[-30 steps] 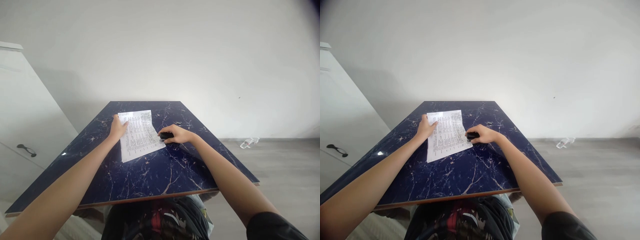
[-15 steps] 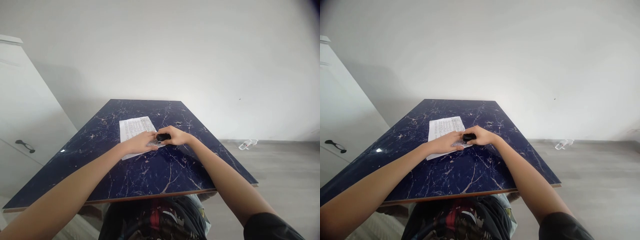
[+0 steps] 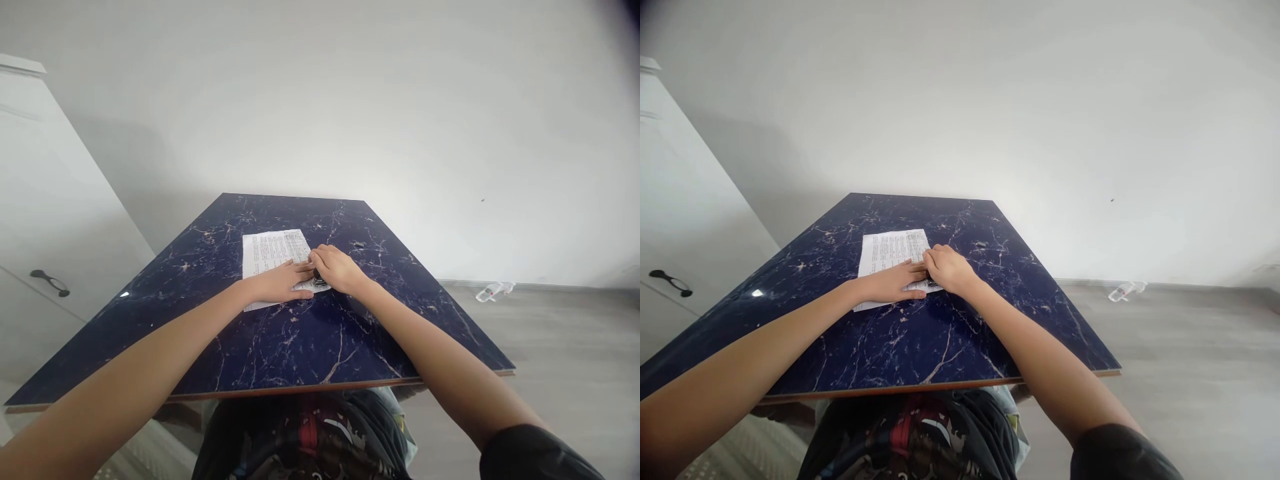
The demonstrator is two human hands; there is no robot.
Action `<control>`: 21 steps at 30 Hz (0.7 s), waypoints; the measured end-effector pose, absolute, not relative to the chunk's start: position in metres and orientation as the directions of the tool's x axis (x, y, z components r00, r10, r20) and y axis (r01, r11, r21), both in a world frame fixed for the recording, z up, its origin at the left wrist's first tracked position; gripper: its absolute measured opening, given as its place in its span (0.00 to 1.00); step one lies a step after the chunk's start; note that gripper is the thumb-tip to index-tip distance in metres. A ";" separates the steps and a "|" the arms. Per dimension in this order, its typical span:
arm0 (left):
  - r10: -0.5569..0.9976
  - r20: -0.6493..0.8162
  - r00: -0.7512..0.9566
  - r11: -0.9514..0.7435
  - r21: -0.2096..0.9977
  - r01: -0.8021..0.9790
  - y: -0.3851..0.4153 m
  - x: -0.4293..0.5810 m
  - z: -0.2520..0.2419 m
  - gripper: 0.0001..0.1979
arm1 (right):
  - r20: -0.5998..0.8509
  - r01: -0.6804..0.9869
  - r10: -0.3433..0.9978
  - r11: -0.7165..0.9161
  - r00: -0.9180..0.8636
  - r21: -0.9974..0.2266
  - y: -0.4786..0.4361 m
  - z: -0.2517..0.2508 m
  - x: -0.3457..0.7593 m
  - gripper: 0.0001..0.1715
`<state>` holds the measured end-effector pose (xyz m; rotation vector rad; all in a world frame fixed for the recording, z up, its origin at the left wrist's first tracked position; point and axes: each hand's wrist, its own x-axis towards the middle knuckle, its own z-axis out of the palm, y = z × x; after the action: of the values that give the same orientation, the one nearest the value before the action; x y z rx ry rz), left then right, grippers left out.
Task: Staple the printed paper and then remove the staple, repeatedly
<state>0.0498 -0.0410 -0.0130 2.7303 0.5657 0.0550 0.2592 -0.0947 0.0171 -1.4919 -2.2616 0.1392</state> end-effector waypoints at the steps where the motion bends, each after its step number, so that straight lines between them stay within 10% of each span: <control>1: 0.387 -0.021 0.922 -0.862 0.348 0.369 -0.041 0.050 -0.013 0.37 | 0.281 0.865 0.897 0.416 -0.340 -0.280 -0.096 0.017 0.258 0.24; 21: 0.385 0.060 0.921 -0.878 0.331 0.345 -0.042 0.054 -0.012 0.25 | 0.227 0.921 0.897 0.343 -0.379 0.185 -0.105 0.001 0.228 0.22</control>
<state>0.0537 -0.0419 -0.0118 2.7649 0.5397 0.1773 0.2285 -0.1055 0.0012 -1.6995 -2.5036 -0.4340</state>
